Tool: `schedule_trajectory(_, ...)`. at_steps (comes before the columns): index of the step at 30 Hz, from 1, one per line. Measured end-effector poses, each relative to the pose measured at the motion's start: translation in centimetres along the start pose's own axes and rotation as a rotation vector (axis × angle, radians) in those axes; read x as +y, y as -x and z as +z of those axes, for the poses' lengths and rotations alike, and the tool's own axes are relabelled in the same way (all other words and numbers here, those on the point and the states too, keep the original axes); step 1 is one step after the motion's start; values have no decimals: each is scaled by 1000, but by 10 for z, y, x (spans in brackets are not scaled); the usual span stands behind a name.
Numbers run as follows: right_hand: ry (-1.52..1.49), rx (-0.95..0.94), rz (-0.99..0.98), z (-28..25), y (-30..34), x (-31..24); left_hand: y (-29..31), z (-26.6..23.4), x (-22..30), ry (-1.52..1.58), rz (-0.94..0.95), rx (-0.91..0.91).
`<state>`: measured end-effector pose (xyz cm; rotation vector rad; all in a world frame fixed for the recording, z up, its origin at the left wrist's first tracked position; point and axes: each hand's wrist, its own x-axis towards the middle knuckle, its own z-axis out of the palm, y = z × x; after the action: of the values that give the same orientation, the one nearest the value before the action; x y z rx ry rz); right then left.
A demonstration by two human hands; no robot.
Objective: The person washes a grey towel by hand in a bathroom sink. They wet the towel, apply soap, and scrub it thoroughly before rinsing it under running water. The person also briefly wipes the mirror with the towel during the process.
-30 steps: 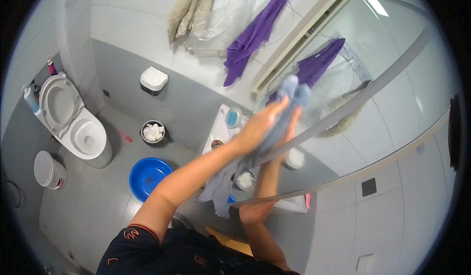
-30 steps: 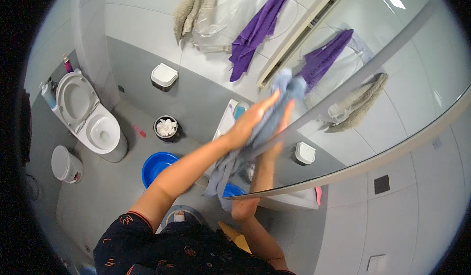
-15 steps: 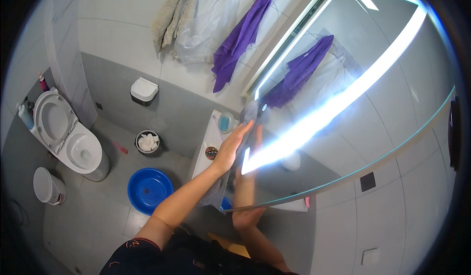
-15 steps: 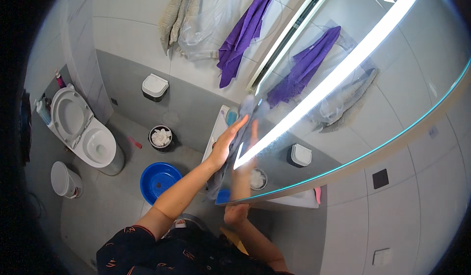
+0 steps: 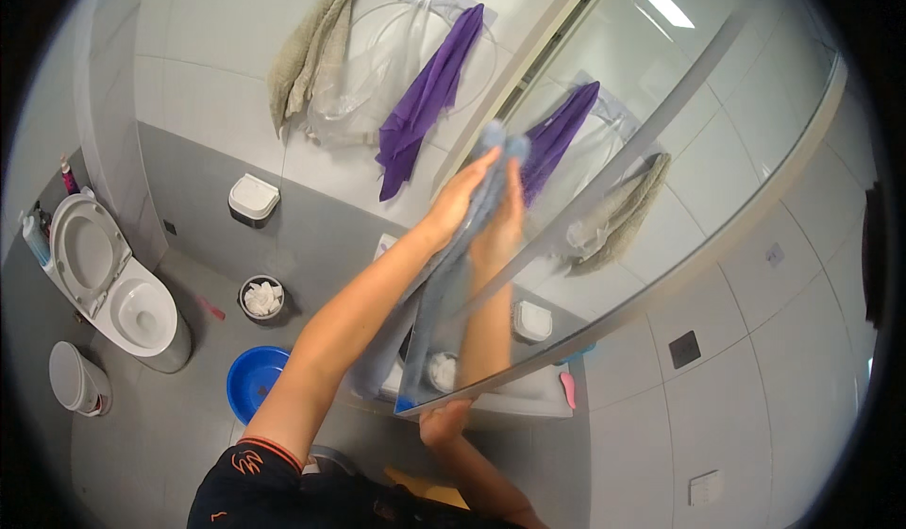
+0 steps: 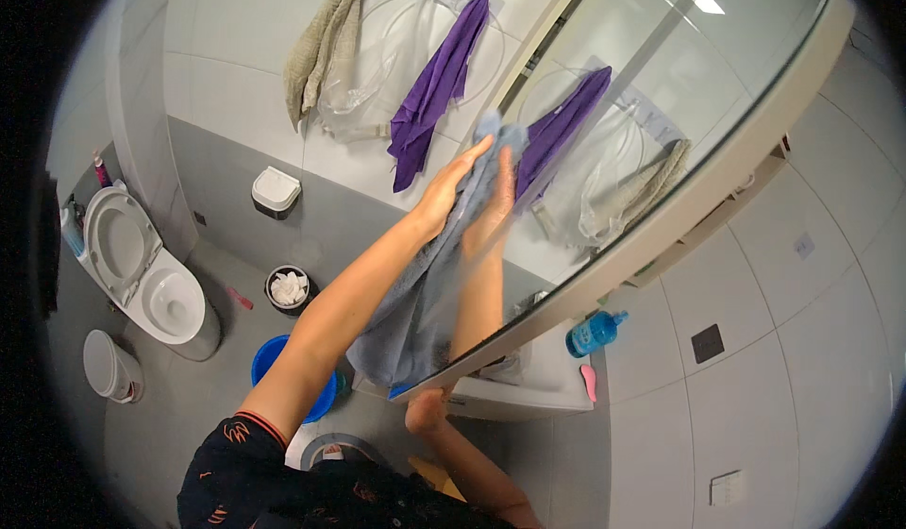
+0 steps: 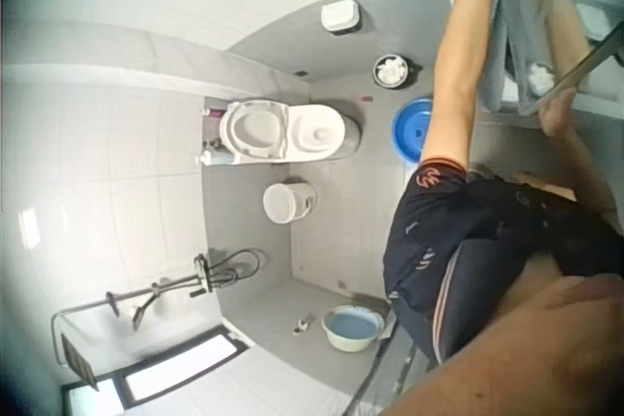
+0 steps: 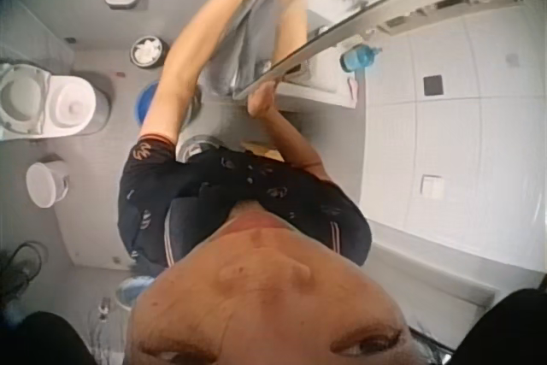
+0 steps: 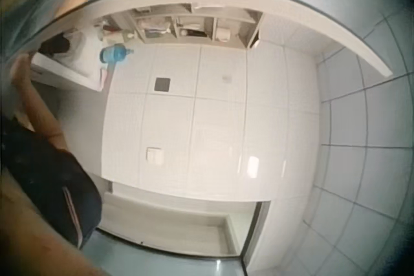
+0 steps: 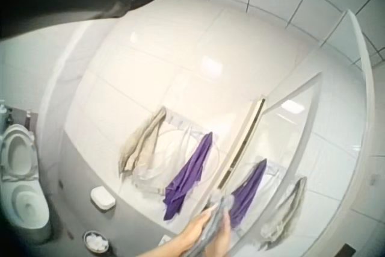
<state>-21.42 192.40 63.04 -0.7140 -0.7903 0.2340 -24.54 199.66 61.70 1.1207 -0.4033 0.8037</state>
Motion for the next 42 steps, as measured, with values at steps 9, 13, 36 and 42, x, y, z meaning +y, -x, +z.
schedule_trajectory(9,399,-96,-184,-24,232,-40,14,137,189,-281,494,-325)
schedule_trajectory(13,500,71,-18,-74,272,-32,77,145,181,-637,684,-261)
schedule_trajectory(36,409,-348,58,-21,234,-104,91,158,192,-432,409,-203)
schedule_trajectory(42,890,-349,-235,-14,235,-156,150,136,216,238,59,33)
